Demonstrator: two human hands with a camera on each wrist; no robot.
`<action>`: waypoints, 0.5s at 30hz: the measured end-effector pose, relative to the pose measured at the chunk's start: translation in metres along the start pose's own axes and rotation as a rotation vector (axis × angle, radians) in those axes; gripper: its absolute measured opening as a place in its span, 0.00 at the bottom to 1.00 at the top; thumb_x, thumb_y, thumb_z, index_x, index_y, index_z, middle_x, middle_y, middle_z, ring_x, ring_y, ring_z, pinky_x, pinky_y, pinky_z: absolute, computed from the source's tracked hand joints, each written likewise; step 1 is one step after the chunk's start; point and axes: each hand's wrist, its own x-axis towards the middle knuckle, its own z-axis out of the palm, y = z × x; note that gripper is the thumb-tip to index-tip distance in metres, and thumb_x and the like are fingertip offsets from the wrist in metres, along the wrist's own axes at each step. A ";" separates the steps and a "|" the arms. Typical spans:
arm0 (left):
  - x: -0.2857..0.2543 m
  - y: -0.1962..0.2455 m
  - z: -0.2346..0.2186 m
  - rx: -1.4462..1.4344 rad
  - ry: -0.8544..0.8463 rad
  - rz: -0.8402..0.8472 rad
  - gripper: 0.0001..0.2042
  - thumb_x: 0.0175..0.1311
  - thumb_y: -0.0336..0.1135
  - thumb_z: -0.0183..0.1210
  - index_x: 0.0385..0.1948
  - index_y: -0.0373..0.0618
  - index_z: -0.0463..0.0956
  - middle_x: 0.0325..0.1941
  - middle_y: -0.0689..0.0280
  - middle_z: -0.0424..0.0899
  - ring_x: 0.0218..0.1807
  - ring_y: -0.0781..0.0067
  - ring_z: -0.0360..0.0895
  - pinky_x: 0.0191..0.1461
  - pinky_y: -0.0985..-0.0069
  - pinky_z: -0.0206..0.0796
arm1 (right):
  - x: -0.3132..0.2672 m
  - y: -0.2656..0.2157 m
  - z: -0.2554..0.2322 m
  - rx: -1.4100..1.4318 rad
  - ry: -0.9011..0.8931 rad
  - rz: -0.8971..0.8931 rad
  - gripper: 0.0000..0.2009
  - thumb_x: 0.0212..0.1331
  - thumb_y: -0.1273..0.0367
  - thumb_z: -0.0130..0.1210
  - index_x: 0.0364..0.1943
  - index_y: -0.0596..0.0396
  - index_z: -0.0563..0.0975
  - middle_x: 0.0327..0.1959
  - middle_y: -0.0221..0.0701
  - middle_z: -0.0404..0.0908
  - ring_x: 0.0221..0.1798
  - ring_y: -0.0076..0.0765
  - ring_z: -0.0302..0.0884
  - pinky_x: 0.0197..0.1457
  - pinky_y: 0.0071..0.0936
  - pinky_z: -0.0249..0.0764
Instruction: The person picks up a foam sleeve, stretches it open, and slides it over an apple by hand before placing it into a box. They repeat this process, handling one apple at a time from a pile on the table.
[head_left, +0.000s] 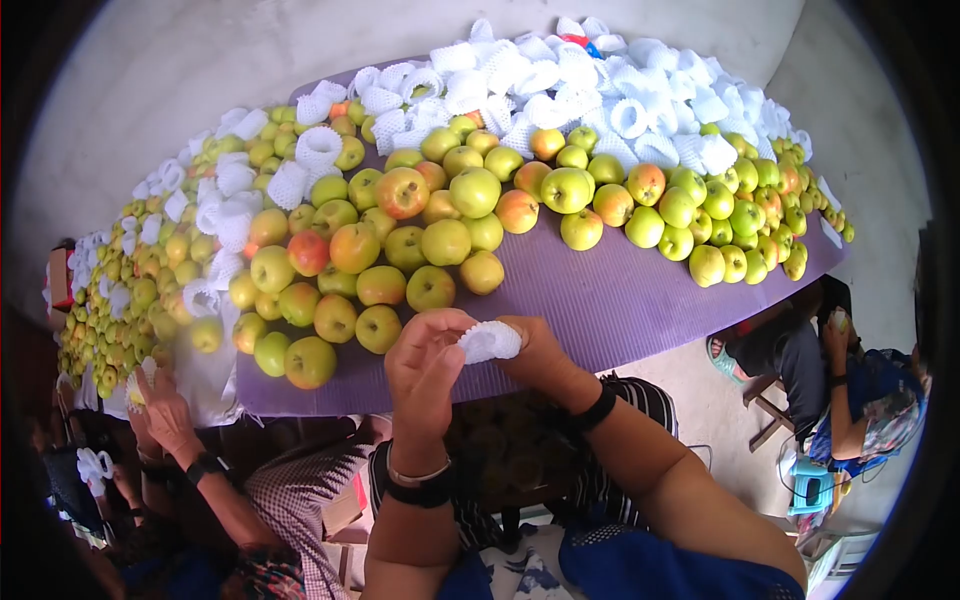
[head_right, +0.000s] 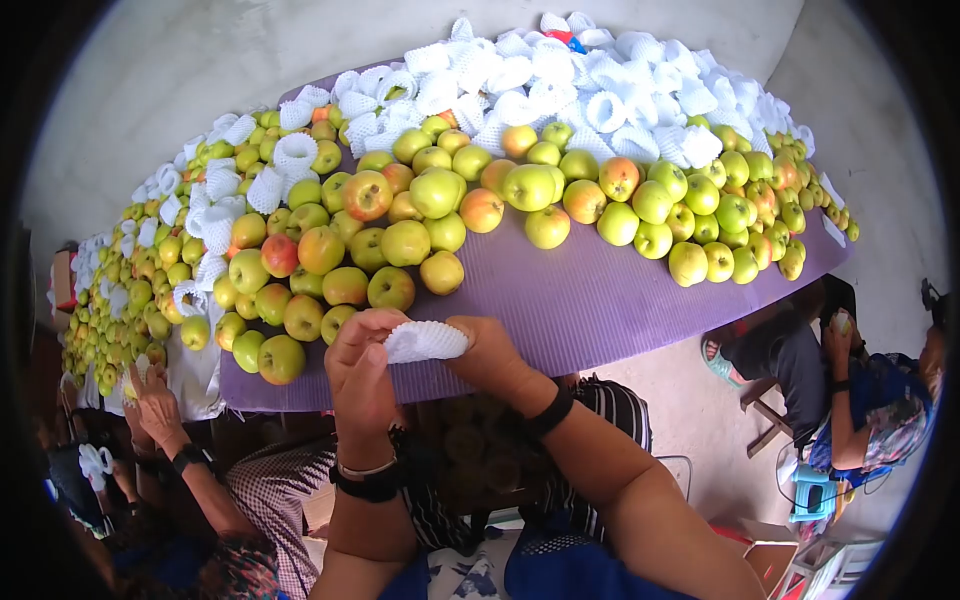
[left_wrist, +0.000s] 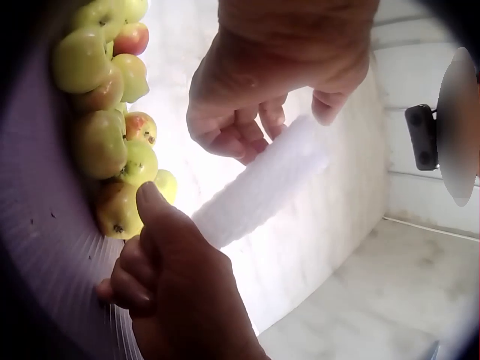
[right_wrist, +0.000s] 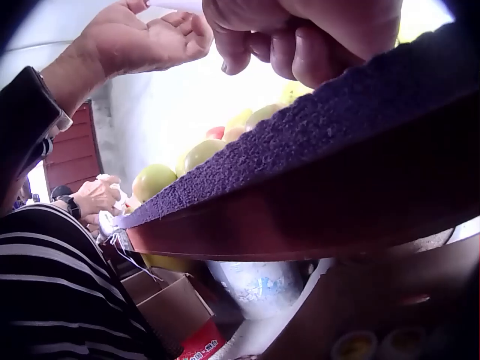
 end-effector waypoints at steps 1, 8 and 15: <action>0.000 0.002 -0.003 0.006 0.002 -0.044 0.10 0.58 0.29 0.51 0.38 0.33 0.71 0.37 0.65 0.75 0.39 0.80 0.70 0.44 0.81 0.62 | 0.000 -0.002 -0.002 -0.037 -0.020 0.004 0.04 0.46 0.71 0.58 0.24 0.55 0.76 0.25 0.41 0.78 0.31 0.50 0.77 0.30 0.32 0.72; 0.000 0.004 -0.011 0.076 0.050 -0.211 0.07 0.55 0.24 0.52 0.35 0.35 0.73 0.33 0.67 0.76 0.36 0.81 0.72 0.42 0.83 0.64 | 0.004 -0.010 -0.013 0.070 -0.121 0.088 0.06 0.45 0.69 0.59 0.23 0.56 0.76 0.23 0.40 0.77 0.31 0.48 0.78 0.31 0.31 0.72; -0.001 0.003 -0.016 0.168 0.048 -0.190 0.07 0.51 0.20 0.54 0.32 0.36 0.73 0.31 0.68 0.77 0.34 0.81 0.73 0.40 0.83 0.65 | 0.008 -0.010 -0.024 -0.110 -0.246 0.051 0.12 0.42 0.67 0.63 0.30 0.55 0.76 0.25 0.38 0.77 0.30 0.38 0.78 0.33 0.29 0.71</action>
